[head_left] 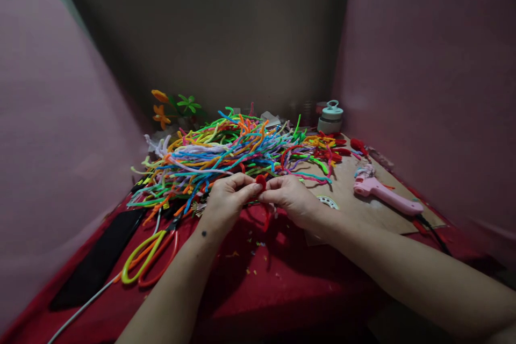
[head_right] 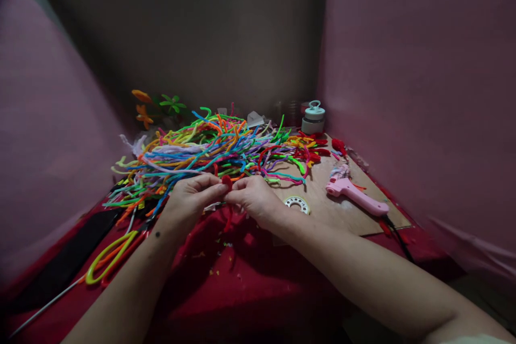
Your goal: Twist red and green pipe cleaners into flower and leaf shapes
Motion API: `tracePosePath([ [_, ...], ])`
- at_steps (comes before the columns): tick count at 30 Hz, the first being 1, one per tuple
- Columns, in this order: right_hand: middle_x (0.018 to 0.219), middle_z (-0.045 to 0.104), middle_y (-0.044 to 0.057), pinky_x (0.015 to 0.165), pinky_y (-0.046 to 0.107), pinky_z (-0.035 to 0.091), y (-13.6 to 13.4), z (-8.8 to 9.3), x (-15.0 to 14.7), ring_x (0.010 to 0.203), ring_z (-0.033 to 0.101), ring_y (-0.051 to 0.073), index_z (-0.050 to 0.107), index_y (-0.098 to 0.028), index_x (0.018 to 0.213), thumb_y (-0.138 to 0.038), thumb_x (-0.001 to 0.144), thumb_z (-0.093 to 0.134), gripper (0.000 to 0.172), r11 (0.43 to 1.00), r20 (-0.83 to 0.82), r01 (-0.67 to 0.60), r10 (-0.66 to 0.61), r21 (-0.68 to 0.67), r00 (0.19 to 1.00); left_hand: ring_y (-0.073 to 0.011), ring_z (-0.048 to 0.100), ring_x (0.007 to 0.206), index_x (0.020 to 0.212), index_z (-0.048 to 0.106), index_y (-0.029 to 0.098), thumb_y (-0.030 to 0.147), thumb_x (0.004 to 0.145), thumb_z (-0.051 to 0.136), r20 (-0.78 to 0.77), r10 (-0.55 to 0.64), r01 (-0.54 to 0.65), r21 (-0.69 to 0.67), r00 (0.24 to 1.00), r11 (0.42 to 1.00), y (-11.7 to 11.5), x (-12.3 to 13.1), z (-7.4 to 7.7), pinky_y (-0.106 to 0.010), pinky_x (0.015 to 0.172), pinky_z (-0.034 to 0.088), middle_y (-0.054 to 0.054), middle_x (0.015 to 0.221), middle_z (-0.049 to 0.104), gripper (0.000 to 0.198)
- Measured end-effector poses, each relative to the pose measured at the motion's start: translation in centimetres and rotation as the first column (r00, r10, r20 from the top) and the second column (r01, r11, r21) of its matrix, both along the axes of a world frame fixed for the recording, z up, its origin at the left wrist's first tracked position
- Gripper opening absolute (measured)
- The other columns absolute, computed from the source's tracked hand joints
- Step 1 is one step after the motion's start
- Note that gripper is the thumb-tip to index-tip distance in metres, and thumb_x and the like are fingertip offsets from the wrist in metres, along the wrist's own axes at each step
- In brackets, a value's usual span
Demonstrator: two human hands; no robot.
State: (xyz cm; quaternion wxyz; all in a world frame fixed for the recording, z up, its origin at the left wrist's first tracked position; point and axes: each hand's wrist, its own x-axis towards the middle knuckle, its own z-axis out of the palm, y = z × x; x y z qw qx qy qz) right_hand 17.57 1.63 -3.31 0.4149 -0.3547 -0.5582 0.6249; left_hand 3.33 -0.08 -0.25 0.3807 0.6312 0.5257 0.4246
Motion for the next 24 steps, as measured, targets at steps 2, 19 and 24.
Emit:
tracePosePath([
  [2, 0.040, 0.046, -0.004, 0.043, 0.021, 0.028, 0.0, 0.0, 0.0, 0.038, 0.038, 0.006, 0.050, -0.015, 0.045, -0.013, 0.057, 0.055, 0.013, 1.000, 0.025, 0.002, -0.002, 0.002, 1.000, -0.0073, 0.044, 0.054, 0.067, 0.060, 0.013, 0.029, 0.068, 0.064, 0.001, -0.021, 0.021, -0.005, 1.000, 1.000, -0.1, 0.1, 0.1, -0.019, 0.051, 0.035, 0.003, 0.059, 0.052, 0.016],
  [19, 0.038, 0.045, -0.005, 0.042, 0.020, 0.028, -0.8, 0.7, -0.4, 0.037, 0.040, 0.006, 0.050, -0.015, 0.047, -0.013, 0.060, 0.056, 0.014, 0.996, 0.068, -0.055, 0.060, -0.072, 0.996, -0.0073, 0.039, 0.047, 0.067, 0.060, 0.015, 0.033, 0.069, 0.060, -0.075, 0.026, -0.029, -0.031, 0.997, 0.999, -0.1, -0.2, 0.5, -0.018, 0.044, 0.031, 0.003, 0.055, 0.051, 0.018],
  [24, 0.035, 0.043, -0.006, 0.041, 0.021, 0.026, -0.7, 0.4, -0.6, 0.035, 0.036, 0.005, 0.047, -0.015, 0.043, -0.012, 0.059, 0.059, 0.021, 0.996, 0.050, -0.073, 0.076, -0.054, 0.996, -0.0091, 0.042, 0.050, 0.062, 0.059, 0.014, 0.034, 0.066, 0.061, -0.060, 0.041, -0.044, -0.043, 0.997, 0.998, 0.0, -0.3, 0.2, -0.020, 0.046, 0.033, 0.002, 0.055, 0.049, 0.020],
])
